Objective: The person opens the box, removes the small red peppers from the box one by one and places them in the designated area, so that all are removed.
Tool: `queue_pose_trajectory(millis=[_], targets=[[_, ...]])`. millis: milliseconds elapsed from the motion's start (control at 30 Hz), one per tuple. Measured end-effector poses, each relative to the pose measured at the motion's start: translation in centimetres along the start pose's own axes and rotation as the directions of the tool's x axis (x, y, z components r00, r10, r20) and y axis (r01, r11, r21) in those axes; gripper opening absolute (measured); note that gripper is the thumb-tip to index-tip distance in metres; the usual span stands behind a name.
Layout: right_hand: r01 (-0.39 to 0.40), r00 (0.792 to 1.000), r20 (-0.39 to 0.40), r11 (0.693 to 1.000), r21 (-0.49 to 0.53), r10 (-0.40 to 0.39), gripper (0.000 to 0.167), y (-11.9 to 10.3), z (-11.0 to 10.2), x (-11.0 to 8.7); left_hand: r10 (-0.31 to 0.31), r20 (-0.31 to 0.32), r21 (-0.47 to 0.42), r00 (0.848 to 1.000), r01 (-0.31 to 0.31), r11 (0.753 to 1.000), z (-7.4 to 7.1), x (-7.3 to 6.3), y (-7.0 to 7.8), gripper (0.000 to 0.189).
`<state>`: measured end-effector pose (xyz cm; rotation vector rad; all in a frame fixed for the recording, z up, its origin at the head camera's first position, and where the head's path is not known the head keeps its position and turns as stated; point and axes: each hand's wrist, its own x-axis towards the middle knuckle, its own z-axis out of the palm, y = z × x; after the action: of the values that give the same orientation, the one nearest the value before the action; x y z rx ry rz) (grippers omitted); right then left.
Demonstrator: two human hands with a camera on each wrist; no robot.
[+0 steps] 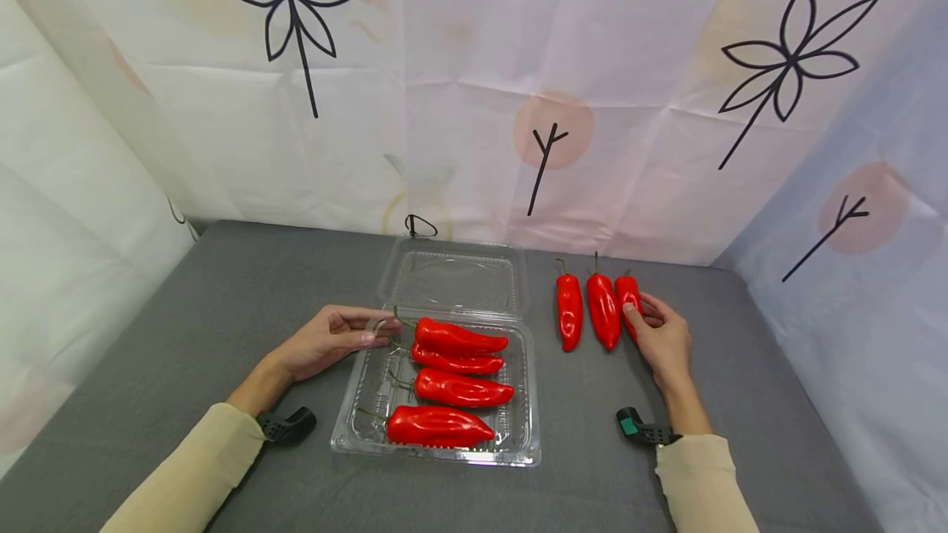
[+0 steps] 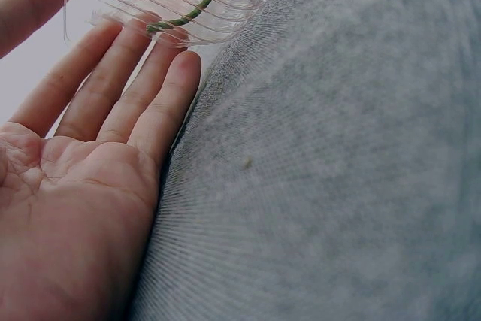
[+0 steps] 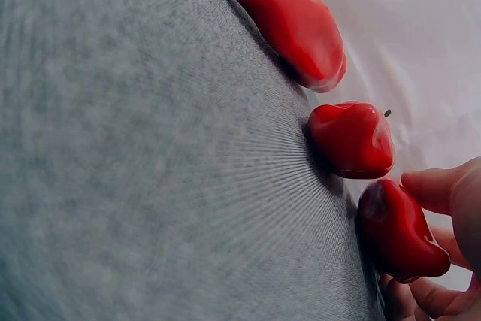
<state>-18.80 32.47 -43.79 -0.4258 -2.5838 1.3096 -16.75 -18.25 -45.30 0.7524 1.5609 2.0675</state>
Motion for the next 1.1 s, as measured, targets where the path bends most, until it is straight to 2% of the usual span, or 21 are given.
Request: queue_pose_trajectory(millis=[400, 667, 867, 1100], targets=[[-0.023, 1.0, 0.0, 0.999, 0.047, 0.024, 0.057, -0.3, -0.4, -0.1, -0.009, -0.001, 0.012, 1.0, 0.009, 1.0, 0.0, -0.1, 0.1, 0.044], [-0.039, 0.999, -0.013, 0.999, 0.025, 0.039, 0.058, -1.4, -0.8, -0.3, -0.017, -0.016, 0.009, 1.0, 0.018, 1.0, 0.1, -0.1, 0.2, 0.044], [0.017, 0.999, -0.029, 1.0, 0.001, -0.017, 0.056, -2.2, -1.0, -0.6, -0.014, -0.011, 0.006, 1.0, 0.014, 1.0, 0.1, 0.0, 0.1, 0.044], [0.119, 0.993, -0.02, 0.993, 0.016, -0.119, 0.054, -3.4, -1.2, -1.3, -0.007, -0.002, 0.012, 1.0, 0.007, 1.0, 0.0, 0.1, 0.1, 0.043]])
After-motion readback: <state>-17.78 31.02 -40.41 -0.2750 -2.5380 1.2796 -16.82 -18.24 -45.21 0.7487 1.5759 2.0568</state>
